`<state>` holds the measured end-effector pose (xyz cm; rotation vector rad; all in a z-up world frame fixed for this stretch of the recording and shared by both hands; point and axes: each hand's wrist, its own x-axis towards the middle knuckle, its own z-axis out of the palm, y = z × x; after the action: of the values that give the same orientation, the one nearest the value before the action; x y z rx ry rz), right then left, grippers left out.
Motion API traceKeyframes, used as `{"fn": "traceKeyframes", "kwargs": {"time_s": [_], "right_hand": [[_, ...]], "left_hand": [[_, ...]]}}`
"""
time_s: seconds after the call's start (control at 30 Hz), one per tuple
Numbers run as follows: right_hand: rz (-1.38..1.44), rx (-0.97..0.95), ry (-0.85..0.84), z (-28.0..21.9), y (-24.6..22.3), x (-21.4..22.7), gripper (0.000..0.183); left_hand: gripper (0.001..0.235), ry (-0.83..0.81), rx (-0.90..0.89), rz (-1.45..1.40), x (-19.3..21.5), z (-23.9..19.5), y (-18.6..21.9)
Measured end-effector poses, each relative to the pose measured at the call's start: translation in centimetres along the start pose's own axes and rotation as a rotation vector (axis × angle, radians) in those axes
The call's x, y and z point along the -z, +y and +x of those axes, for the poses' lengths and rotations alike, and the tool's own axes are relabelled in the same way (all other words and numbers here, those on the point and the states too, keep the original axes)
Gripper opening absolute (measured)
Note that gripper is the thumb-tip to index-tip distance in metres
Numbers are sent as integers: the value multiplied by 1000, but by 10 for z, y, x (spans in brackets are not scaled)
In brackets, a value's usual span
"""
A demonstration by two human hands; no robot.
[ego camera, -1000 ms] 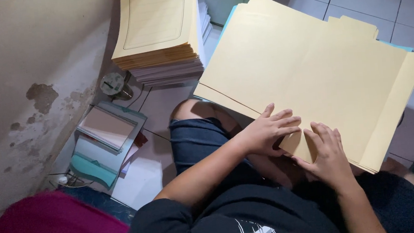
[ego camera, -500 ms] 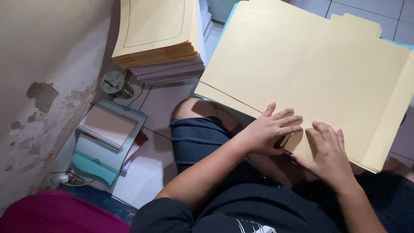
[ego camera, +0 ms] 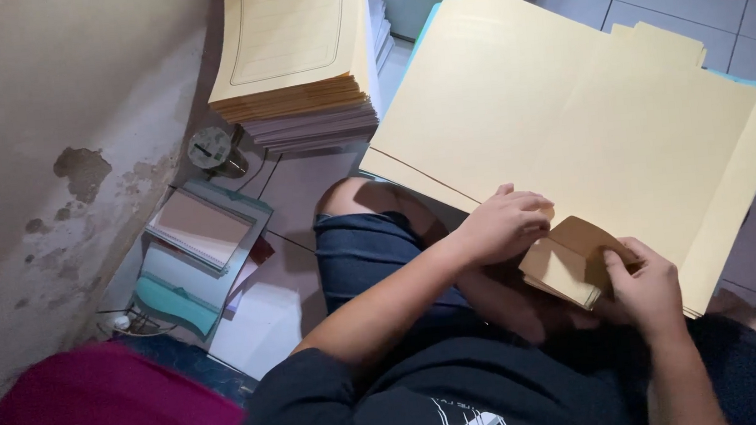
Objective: Sorting and stacking large yellow paper folders on the floor in a print shop
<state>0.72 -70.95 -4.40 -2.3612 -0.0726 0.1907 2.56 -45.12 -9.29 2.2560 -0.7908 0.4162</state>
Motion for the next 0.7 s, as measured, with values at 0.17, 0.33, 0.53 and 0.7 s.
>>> {"fn": "traceKeyframes", "kwargs": {"time_s": [0.17, 0.33, 0.53, 0.7], "right_hand": [[47, -71, 1, 12, -11, 9, 16], [14, -84, -52, 37, 0, 13, 15], [-710, 318, 319, 35, 7, -25, 52], [-651, 119, -19, 37, -29, -37, 71]], "left_hand": [[26, 122, 51, -71, -10, 18, 0], [78, 68, 119, -12, -19, 36, -7], [32, -147, 3, 199, -32, 36, -16], [38, -146, 86, 220, -41, 37, -19]]}}
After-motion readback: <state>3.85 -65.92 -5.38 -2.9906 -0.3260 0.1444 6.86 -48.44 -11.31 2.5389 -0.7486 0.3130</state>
